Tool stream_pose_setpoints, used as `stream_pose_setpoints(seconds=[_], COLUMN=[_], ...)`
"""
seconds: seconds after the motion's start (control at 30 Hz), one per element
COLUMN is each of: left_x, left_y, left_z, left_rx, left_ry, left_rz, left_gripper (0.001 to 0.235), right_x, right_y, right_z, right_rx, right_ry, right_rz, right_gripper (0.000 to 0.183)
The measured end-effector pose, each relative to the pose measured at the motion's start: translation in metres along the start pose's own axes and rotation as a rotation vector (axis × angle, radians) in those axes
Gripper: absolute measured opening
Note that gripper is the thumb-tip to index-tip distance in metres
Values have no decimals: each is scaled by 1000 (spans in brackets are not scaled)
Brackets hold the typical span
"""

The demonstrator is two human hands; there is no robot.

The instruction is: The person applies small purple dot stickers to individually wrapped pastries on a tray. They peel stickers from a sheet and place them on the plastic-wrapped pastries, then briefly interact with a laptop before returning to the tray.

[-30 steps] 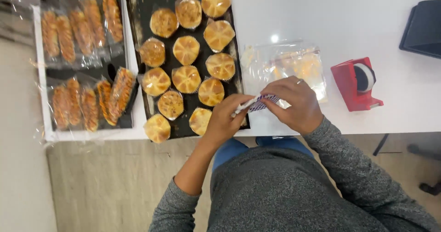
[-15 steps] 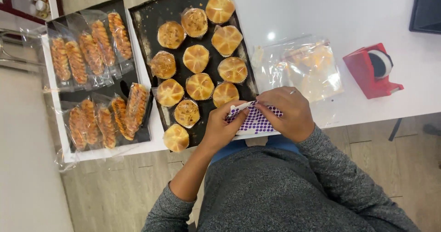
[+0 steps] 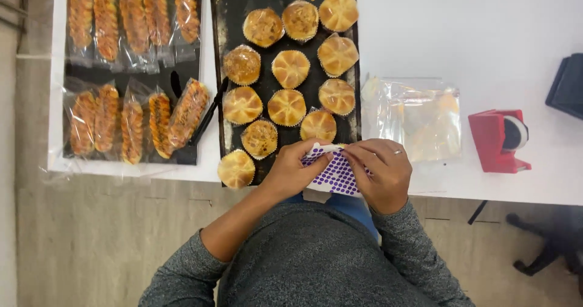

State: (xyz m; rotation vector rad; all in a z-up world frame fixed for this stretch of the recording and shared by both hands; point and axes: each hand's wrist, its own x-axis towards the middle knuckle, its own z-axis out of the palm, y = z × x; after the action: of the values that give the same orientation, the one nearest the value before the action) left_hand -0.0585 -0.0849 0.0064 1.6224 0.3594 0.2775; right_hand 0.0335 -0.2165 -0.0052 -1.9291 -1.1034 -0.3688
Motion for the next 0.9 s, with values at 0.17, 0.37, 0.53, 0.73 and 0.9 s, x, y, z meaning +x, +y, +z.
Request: stream_pose_setpoints(seconds=[0.17,0.37,0.53,0.73,0.9], left_x=[-10,-19,-20,-31,-29], left_y=[-4,4,-12,-8,1], left_z=[6,23,36,53,68], left_rx=[-73,-136,-211,-169,-172], left_ry=[82,172,300,378,378], left_rz=[-135,-253,-312,-250,-147], left_gripper=[20,22,20,21,15], right_x=[7,23,26,25,19], right_y=[-1,-12,10,31,36], right_z=[-1,-13,-14,-24,-32], right_rx=[42,60,258,278,94], right_ry=[-80,-102,-209,-382,-330], right_rz=[-34,-66,29,-10,-210], right_gripper=[10,10,10,17,12])
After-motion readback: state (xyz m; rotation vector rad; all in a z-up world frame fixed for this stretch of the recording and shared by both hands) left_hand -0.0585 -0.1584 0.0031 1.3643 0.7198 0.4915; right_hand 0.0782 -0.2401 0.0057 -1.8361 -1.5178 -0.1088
